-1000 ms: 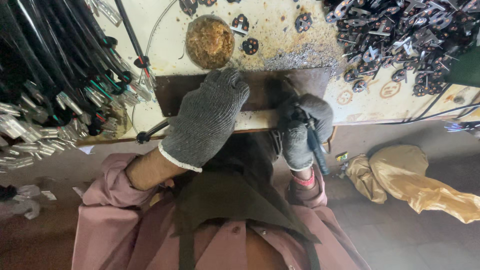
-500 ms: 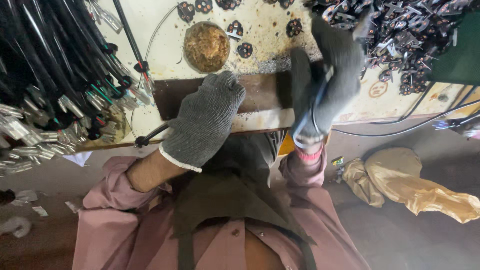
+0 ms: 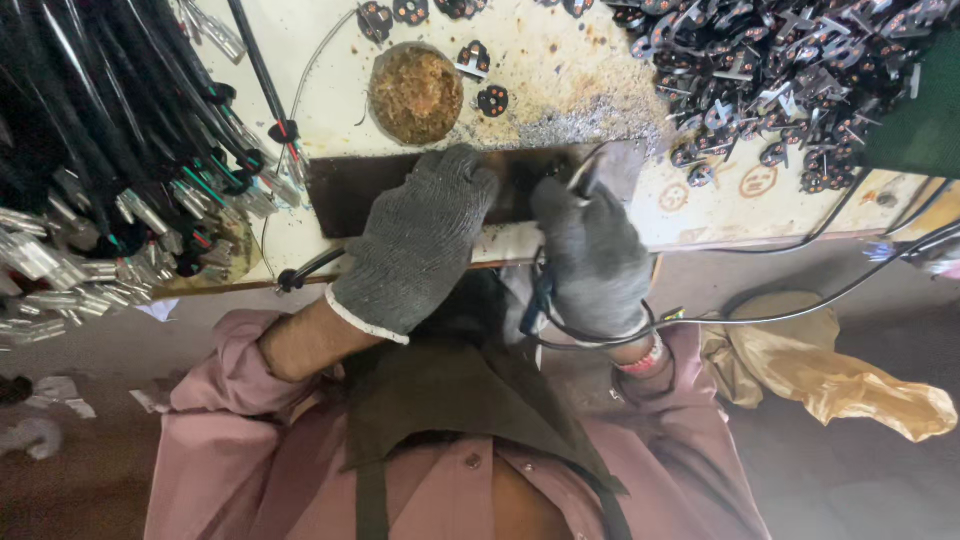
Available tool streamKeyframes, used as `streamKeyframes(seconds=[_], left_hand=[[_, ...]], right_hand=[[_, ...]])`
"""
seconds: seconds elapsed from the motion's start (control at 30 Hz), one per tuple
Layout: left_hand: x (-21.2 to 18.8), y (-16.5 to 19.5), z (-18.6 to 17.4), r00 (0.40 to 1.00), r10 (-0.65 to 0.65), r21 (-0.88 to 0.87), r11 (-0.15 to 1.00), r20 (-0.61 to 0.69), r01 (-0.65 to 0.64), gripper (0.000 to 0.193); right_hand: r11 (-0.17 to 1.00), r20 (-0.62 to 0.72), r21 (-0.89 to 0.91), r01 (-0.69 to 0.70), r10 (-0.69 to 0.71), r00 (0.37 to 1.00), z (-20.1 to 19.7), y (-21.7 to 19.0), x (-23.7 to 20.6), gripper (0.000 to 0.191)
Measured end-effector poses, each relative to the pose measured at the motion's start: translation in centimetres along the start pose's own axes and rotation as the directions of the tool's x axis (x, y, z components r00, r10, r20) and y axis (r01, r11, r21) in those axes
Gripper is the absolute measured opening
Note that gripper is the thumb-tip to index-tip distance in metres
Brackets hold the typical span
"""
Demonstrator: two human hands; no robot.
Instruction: The person, wearing gloves, solders wires onto small metal components at a workbench. They hold a component and wire in one hand while applying a soldering iron with the other, then set finished pieces aside and pick up the next component to repeat the process.
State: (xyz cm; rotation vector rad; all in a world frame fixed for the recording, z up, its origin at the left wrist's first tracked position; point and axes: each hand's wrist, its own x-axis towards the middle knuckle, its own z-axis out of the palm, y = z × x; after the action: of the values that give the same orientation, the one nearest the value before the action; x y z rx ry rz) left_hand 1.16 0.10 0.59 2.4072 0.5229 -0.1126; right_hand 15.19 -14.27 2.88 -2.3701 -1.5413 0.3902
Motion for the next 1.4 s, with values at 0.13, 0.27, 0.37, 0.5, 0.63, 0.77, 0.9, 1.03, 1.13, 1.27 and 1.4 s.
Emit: streamKeyframes(seconds=[0.13, 0.27, 0.37, 0.5, 0.63, 0.77, 0.9, 1.03, 1.13, 1.27, 1.4], left_hand=[[0.2, -0.2, 0.0, 0.975, 0.124, 0.089, 0.990, -0.185, -0.109, 0.030], [0.0, -0.5, 0.5, 0.994, 0.073, 0.001, 0.997, -0.085, -0.073, 0.029], [-0.1, -0.6, 0.9, 1.000, 0.028, 0.024, 0.999, 0.002, -0.028, 0.024], [0.0, -0.6, 0.9, 0.988, 0.086, 0.067, 0.995, -0.125, -0.078, 0.024], [0.3, -0.2, 0.2, 1.000, 0.007, 0.045, 0.999, 0.003, -0.008, 0.021], [0.6, 0.1, -0.5, 0.990, 0.061, 0.027, 0.998, -0.130, -0.058, 0.021], [1.0, -0.1, -0.7, 0.997, 0.033, -0.070, 0.997, -0.074, -0.038, 0.022], [1.0, -0.2, -1.0, 0.997, 0.016, -0.114, 0.993, -0.073, -0.025, 0.022], [1.1, -0.3, -0.8, 1.000, -0.025, -0.098, 0.995, 0.018, 0.026, 0.017], [1.3, -0.2, -0.9, 0.991, 0.024, -0.117, 0.992, -0.129, -0.040, 0.023], [1.0, 0.2, -0.9, 0.994, -0.003, -0.167, 0.986, -0.105, -0.015, 0.027]], right_hand=[[0.933, -0.042, -0.346, 0.098, -0.120, 0.992, 0.2, -2.8, 1.5, 0.028], [0.966, 0.040, 0.216, -0.140, 0.134, 0.990, -1.2, 0.5, 0.6, 0.021], [0.901, -0.325, 0.431, 0.037, 0.117, 0.938, 0.2, 3.2, -1.4, 0.024], [0.939, -0.323, 0.326, 0.106, 0.006, 0.946, 3.4, 4.0, -3.9, 0.018], [0.841, -0.402, 0.531, 0.103, 0.143, 0.904, 5.4, 2.7, -4.8, 0.014], [0.756, -0.309, 0.649, 0.084, 0.162, 0.937, 5.4, 2.0, -4.5, 0.016], [0.823, -0.290, 0.561, 0.095, 0.088, 0.953, 5.9, 2.2, -3.2, 0.013], [0.925, -0.181, 0.374, 0.071, -0.003, 0.983, 6.5, 1.3, -2.3, 0.020], [0.905, -0.143, 0.417, 0.089, -0.032, 0.989, 5.9, 1.4, -2.4, 0.028], [0.867, -0.125, 0.492, 0.082, -0.022, 0.992, 5.8, 1.3, -1.7, 0.027], [0.812, -0.211, 0.576, 0.094, 0.037, 0.977, 6.5, 1.9, -2.2, 0.029]])
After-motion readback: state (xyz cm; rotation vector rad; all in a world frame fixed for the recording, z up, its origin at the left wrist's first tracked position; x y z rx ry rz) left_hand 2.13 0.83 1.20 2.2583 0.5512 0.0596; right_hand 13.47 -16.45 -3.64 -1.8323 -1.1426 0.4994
